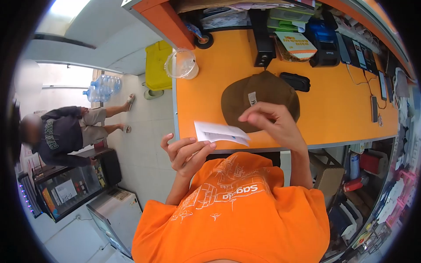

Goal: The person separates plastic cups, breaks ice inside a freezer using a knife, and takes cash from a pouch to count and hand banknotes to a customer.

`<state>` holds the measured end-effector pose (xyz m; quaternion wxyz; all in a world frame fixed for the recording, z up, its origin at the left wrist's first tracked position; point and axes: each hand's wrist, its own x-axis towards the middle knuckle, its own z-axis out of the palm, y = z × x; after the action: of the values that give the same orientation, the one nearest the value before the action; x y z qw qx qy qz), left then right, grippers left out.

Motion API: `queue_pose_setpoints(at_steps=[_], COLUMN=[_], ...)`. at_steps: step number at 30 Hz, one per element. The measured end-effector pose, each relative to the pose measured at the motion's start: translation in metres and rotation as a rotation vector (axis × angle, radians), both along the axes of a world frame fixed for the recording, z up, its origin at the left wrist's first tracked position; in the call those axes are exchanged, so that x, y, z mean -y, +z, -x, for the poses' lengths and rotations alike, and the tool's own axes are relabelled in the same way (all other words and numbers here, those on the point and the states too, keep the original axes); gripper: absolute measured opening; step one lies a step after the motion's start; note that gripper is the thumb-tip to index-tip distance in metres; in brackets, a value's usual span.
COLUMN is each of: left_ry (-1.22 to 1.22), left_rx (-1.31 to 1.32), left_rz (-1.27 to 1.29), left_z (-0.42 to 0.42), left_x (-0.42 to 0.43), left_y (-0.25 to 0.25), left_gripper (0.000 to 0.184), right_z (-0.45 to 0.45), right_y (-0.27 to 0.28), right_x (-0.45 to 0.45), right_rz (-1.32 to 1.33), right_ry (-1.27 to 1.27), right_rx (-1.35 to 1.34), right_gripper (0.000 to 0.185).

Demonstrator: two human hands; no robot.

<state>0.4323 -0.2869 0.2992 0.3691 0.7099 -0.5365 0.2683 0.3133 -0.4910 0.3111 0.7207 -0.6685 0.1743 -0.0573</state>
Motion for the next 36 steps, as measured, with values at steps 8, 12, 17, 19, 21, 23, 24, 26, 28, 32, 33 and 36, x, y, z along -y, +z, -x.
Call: queue_pose_setpoints(at_steps=[8,12,17,19,21,23,24,26,28,32,33,36], left_ry=[-0.001,-0.075,-0.195,-0.284,-0.365,-0.445,-0.455,-0.473,-0.488,-0.467,-0.454,-0.432], left_rx=[-0.047,0.024,0.075,0.086,0.048,0.049,0.058,0.067,0.046,0.056,0.055,0.019], left_rz=[-0.085,-0.029,0.022,0.040,-0.021,-0.043,-0.069,-0.125,-0.151,-0.168,-0.170,-0.146], left_z=[0.005,0.008,0.015,0.017,0.024,0.031,0.031,0.034,0.035,0.037,0.039,0.042], left_x=[0.007,-0.004,-0.007,-0.005,-0.004,-0.003,-0.001,0.002,0.002,0.005,0.007,0.009], left_y=[0.007,0.011,0.015,0.016,0.014,0.007,0.005,0.002,0.001,0.001,-0.001,-0.002], left_gripper=[0.017,0.015,0.015,0.014,0.014,0.014,0.014,0.014,0.016,0.015,0.015,0.015], right_z=[0.001,0.000,-0.005,-0.013,-0.020,-0.026,-0.029,-0.035,-0.044,-0.062,-0.064,-0.076], right_y=[0.007,0.002,-0.001,0.005,0.006,0.012,0.014,0.018,0.022,0.022,0.023,0.027], right_x=[-0.007,-0.005,0.002,0.012,0.023,0.033,0.037,0.040,0.039,0.037,0.036,0.032], right_rz=[-0.022,-0.169,-0.117,-0.117,-0.087,-0.007,0.008,0.034,0.104,0.178,0.185,0.205], right_ry=[0.070,-0.067,-0.163,-0.256,-0.308,-0.315,-0.291,-0.241,-0.208,-0.138,-0.122,-0.069], right_rx=[-0.004,0.078,0.060,0.071,0.129,0.142,0.140,0.125,0.127,0.156,0.144,0.131], right_gripper=[0.021,0.029,0.025,0.025,0.026,0.030,0.031,0.033,0.035,0.036,0.036,0.037])
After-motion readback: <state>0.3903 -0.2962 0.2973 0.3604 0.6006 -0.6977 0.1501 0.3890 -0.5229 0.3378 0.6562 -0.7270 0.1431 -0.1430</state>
